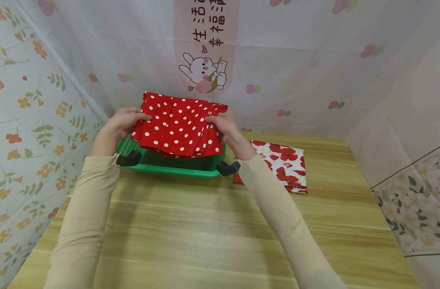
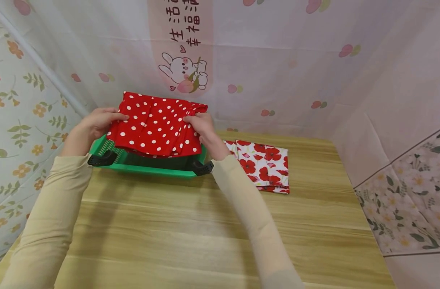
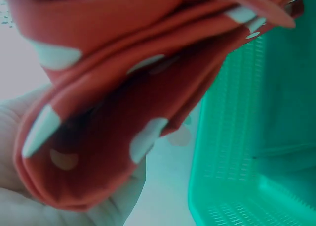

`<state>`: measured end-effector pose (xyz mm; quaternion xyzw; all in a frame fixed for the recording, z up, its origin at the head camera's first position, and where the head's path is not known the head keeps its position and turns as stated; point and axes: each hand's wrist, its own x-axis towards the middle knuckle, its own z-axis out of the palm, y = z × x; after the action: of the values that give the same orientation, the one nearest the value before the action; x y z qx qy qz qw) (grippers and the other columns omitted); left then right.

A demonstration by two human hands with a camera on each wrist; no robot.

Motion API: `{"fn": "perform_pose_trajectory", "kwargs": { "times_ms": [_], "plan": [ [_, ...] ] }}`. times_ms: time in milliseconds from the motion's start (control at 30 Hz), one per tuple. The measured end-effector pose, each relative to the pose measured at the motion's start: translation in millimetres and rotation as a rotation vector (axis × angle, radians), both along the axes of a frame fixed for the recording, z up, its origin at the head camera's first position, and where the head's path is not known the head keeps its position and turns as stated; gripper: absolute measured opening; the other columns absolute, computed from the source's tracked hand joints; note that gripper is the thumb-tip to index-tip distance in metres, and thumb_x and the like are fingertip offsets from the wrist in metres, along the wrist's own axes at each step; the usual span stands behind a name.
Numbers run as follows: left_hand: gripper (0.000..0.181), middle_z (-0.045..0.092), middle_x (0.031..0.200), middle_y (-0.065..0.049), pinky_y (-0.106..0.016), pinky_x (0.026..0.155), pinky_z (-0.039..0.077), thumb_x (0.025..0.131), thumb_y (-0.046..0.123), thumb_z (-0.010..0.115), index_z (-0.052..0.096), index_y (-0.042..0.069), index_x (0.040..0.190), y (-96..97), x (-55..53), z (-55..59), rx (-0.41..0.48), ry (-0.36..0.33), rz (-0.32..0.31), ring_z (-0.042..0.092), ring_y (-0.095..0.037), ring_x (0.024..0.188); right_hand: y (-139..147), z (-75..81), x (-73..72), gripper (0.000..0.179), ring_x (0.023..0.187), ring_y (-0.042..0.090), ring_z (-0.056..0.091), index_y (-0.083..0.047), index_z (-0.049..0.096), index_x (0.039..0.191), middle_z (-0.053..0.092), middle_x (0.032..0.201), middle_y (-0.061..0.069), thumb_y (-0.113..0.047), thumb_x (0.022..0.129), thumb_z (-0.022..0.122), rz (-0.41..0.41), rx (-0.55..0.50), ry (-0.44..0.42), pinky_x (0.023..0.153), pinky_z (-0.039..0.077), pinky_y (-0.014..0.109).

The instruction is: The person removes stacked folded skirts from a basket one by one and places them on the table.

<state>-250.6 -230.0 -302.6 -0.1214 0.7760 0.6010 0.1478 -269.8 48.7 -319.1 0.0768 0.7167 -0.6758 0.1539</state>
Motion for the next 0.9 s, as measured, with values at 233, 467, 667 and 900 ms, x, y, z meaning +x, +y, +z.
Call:
{"fn": "perform_pose_trajectory", "kwargs": {
  "times_ms": [233, 467, 667, 900],
  "plan": [
    [0.06, 0.046, 0.114, -0.002, -0.021, 0.071, 0.054, 0.091, 0.035, 0.059, 0.036, 0.003, 0.136, 1.6, 15.2, 9.4, 0.013, 0.059, -0.009, 0.058, -0.005, 0.083, 5.5, 9.5, 9.9, 0.048, 0.095, 0.019, 0.065, -0.006, 0.049, 0.127, 0.062, 0.112, 0.007, -0.023, 0.086, 0.067, 0.014, -0.055, 0.032, 0.075, 0.055, 0.03],
    [0.04, 0.047, 0.112, -0.001, -0.022, 0.071, 0.054, 0.09, 0.034, 0.061, 0.046, 0.012, 0.119, -1.5, 33.4, 15.4, 0.083, 0.092, -0.017, 0.061, -0.003, 0.082, 7.6, 18.3, 23.9, 0.046, 0.096, 0.02, 0.065, -0.005, 0.05, 0.126, 0.062, 0.114, 0.008, -0.021, 0.087, 0.066, 0.013, -0.084, 0.046, 0.077, 0.055, 0.03],
    [0.038, 0.051, 0.107, 0.002, -0.023, 0.072, 0.054, 0.089, 0.034, 0.062, 0.046, 0.013, 0.117, -4.3, 45.8, 16.9, 0.091, 0.106, -0.033, 0.062, -0.003, 0.082, 7.8, 23.5, 35.4, 0.039, 0.098, 0.024, 0.065, -0.001, 0.053, 0.123, 0.063, 0.112, 0.012, -0.017, 0.089, 0.064, 0.026, -0.128, 0.058, 0.078, 0.054, 0.034],
    [0.034, 0.059, 0.093, 0.007, -0.024, 0.068, 0.055, 0.092, 0.024, 0.06, 0.044, 0.007, 0.115, -12.3, 62.2, 14.7, 0.184, 0.119, -0.044, 0.065, -0.006, 0.078, 4.8, 27.8, 51.8, 0.04, 0.097, 0.022, 0.066, -0.003, 0.055, 0.124, 0.064, 0.113, 0.01, -0.018, 0.088, 0.065, 0.044, -0.143, 0.054, 0.078, 0.055, 0.033]
  ]
}}
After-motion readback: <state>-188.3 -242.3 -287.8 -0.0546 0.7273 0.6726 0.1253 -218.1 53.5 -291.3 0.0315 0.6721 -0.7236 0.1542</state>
